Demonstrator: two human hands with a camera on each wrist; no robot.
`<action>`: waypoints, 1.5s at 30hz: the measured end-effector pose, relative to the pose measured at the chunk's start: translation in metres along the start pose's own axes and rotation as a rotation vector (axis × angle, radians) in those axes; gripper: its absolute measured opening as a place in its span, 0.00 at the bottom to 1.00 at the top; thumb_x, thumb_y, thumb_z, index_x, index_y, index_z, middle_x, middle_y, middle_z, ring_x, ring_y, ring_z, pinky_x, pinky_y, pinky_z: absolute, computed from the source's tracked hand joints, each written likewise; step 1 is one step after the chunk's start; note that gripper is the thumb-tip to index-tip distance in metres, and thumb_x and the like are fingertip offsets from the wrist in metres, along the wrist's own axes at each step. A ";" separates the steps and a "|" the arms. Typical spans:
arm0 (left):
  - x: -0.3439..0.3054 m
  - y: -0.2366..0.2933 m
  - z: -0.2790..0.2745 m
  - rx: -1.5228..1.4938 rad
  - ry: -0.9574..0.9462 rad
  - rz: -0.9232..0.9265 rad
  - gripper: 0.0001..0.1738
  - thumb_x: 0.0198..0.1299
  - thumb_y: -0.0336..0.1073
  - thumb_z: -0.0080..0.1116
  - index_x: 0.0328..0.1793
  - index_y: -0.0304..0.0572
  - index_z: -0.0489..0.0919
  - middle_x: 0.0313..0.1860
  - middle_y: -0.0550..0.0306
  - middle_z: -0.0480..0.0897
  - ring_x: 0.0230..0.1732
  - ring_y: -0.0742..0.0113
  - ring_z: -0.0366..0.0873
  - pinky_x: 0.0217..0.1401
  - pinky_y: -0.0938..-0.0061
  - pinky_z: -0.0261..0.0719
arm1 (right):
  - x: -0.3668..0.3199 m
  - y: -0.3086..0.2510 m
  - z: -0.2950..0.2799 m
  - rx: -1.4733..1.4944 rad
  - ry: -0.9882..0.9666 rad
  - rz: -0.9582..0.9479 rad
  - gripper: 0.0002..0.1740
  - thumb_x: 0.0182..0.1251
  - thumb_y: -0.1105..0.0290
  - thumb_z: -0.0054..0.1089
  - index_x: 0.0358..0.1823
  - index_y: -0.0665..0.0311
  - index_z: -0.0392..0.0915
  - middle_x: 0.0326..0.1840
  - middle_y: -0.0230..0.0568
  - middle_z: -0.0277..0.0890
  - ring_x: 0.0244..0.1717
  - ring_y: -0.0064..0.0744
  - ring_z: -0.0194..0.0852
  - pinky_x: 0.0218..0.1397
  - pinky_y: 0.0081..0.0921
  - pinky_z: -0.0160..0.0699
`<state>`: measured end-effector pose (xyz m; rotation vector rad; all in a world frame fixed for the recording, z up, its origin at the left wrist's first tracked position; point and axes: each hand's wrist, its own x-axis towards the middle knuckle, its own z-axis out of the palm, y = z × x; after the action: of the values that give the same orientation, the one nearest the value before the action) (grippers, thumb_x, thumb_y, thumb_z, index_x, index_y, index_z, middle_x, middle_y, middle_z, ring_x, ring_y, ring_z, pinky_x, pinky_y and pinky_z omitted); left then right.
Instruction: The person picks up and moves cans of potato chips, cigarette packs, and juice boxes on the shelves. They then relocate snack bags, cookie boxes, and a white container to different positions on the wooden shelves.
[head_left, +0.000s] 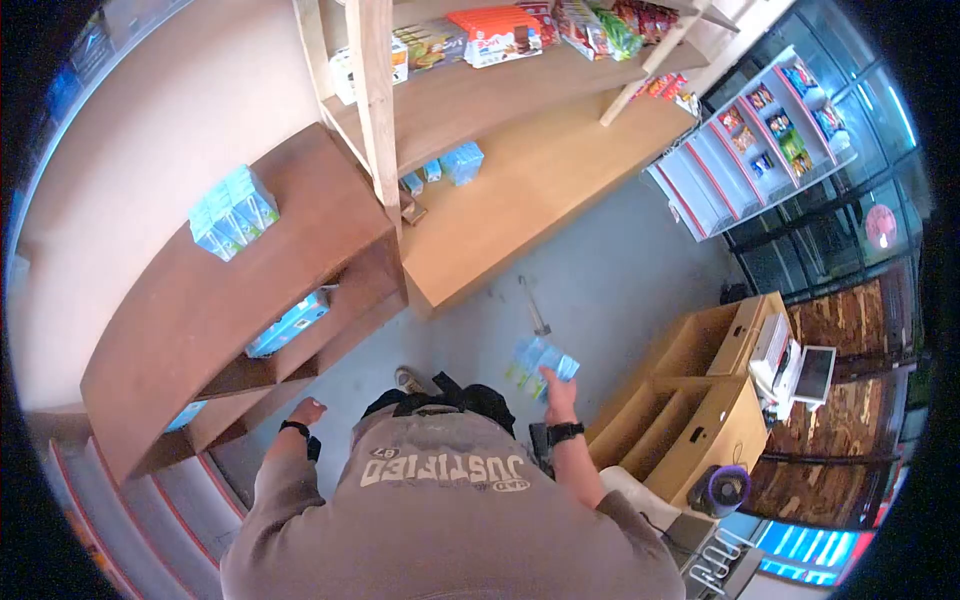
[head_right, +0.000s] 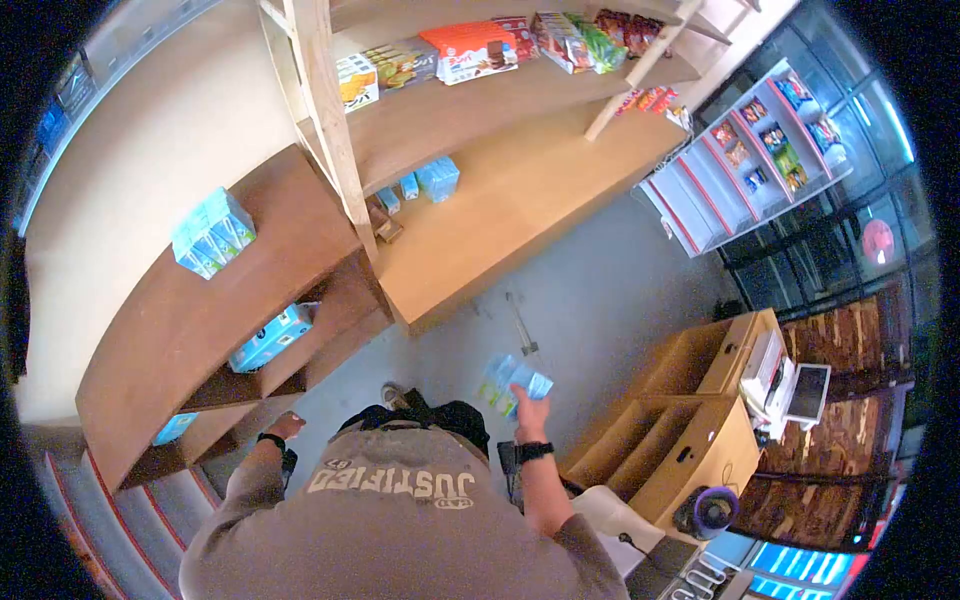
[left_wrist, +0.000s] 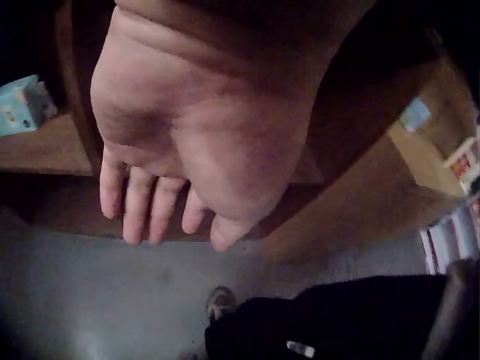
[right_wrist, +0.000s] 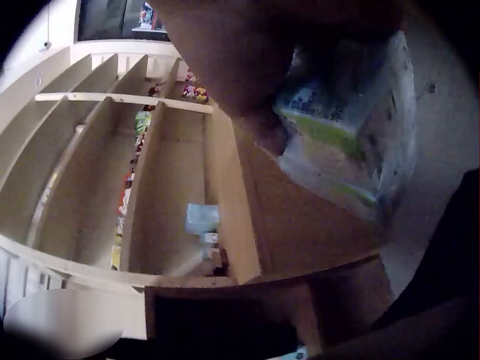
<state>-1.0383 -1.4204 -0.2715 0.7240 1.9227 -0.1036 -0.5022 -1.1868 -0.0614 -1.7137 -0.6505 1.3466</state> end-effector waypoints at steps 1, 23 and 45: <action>0.002 -0.001 0.004 -0.079 0.047 0.023 0.24 0.52 0.48 0.59 0.46 0.35 0.77 0.45 0.37 0.80 0.53 0.46 0.76 0.56 0.61 0.73 | 0.017 -0.012 0.006 0.045 -0.045 -0.009 0.23 0.53 0.69 0.66 0.51 0.63 0.72 0.47 0.35 0.75 0.47 0.30 0.74 0.50 0.29 0.72; -0.080 0.199 0.156 -0.970 0.392 -0.089 0.17 0.56 0.42 0.58 0.46 0.37 0.77 0.33 0.52 0.83 0.31 0.65 0.81 0.37 0.70 0.78 | 0.375 -0.161 0.214 0.252 -0.567 0.240 0.32 0.63 0.41 0.43 0.58 0.57 0.70 0.56 0.36 0.73 0.55 0.41 0.71 0.60 0.36 0.66; -0.118 0.250 0.271 -1.135 0.370 -0.332 0.17 0.53 0.41 0.58 0.42 0.35 0.79 0.32 0.53 0.83 0.31 0.66 0.81 0.37 0.69 0.79 | 0.388 -0.170 0.345 -0.675 -0.917 0.354 0.35 0.62 0.37 0.48 0.51 0.64 0.68 0.42 0.46 0.74 0.39 0.37 0.74 0.39 0.35 0.75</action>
<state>-0.6559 -1.3709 -0.2361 -0.3643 2.0190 0.9029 -0.7028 -0.6851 -0.1410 -1.6809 -1.4911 2.3951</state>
